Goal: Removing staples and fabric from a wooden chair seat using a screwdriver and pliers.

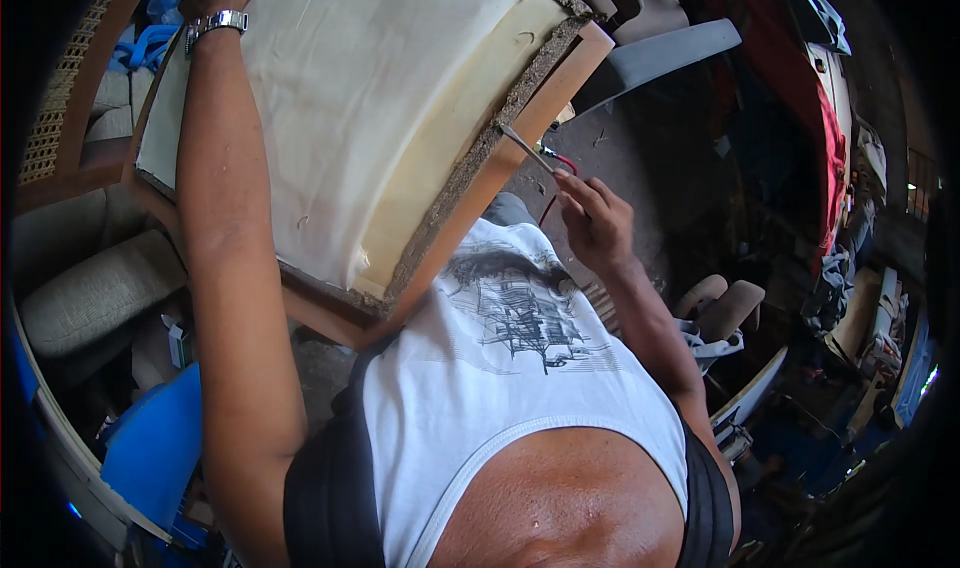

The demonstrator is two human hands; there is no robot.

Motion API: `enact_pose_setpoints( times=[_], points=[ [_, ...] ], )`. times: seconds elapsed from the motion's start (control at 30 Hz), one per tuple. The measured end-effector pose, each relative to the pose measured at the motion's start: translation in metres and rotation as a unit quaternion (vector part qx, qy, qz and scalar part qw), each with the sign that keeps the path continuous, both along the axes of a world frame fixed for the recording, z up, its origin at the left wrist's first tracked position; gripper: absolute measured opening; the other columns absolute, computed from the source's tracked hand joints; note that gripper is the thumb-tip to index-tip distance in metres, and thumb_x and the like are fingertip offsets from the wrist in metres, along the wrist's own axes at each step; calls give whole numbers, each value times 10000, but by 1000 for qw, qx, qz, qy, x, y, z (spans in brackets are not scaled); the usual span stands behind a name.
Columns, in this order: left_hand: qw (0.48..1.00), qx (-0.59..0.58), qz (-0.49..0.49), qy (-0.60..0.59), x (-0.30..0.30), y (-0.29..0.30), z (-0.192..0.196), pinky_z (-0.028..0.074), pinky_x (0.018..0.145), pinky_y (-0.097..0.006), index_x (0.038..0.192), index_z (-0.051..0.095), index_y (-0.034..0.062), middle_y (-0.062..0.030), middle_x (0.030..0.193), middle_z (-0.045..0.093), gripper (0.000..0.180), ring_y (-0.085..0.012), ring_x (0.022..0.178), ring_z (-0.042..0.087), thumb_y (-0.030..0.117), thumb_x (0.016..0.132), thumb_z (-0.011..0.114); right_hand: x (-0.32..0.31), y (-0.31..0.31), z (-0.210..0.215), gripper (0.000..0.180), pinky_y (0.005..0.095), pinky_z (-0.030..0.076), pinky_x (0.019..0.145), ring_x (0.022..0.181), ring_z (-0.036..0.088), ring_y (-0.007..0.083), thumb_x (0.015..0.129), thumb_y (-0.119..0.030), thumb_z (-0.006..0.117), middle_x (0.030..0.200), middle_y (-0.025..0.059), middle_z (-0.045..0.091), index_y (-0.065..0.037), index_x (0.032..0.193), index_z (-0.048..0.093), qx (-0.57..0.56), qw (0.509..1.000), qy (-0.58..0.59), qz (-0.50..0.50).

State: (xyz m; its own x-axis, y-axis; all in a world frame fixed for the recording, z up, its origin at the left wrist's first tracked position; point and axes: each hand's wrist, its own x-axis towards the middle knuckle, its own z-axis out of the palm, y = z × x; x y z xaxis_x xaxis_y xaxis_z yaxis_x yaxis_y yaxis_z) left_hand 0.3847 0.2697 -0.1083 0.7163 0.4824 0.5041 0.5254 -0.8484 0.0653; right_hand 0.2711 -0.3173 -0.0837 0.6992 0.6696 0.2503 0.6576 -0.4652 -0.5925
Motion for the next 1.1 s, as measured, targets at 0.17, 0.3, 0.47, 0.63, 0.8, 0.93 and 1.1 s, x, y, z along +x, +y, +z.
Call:
enact_pose_setpoints(
  times=[0.17,0.3,0.47,0.63,0.8,0.93,1.1],
  points=[
    [995,-75,64,-5,-4,15,2,505,960,-589,1192,737,139,-235,1225,698,512,-511,1137,633,454,1001,381,-15,8,95,472,330,540,550,644,681,197,861,72,659,810,99,705,-88,1303,690,-169,982,88,-12],
    [993,-55,102,31,4,9,10,503,944,-592,1173,749,160,-221,1197,716,495,-512,1107,645,481,987,420,-5,7,103,467,322,551,571,668,697,201,863,82,655,822,99,714,-95,1293,699,-159,985,64,-5],
    [981,-136,115,73,16,-26,49,501,954,-594,1213,729,206,-199,1219,718,454,-498,1151,641,473,993,434,9,-7,109,472,336,585,618,749,742,236,868,86,658,916,130,755,-109,1296,702,-89,989,108,-56],
    [971,-181,137,73,37,-26,70,447,1034,-588,1282,689,184,-171,1288,697,486,-469,1207,625,478,1015,409,15,4,111,436,356,602,635,777,760,258,884,47,674,943,144,761,-108,1290,706,-80,989,100,-77],
    [966,-189,159,81,71,-10,75,366,1100,-584,1300,680,158,-178,1324,681,521,-439,1255,609,494,1014,403,25,34,120,431,374,579,614,695,709,251,920,-120,706,846,78,709,-207,1340,670,-99,987,93,-89],
    [962,-209,158,76,91,11,75,339,1110,-578,1320,667,134,-202,1325,675,562,-442,1266,602,504,1013,377,32,67,123,453,386,544,564,645,672,230,947,-159,684,806,62,664,-247,1388,631,-143,983,87,-72],
    [966,-219,107,89,92,51,51,401,1062,-584,1319,664,119,-205,1344,659,601,-478,1243,598,524,1013,342,31,84,118,458,388,540,560,636,662,232,964,-179,664,807,55,648,-271,1409,604,-175,981,66,-41]
  ],
)
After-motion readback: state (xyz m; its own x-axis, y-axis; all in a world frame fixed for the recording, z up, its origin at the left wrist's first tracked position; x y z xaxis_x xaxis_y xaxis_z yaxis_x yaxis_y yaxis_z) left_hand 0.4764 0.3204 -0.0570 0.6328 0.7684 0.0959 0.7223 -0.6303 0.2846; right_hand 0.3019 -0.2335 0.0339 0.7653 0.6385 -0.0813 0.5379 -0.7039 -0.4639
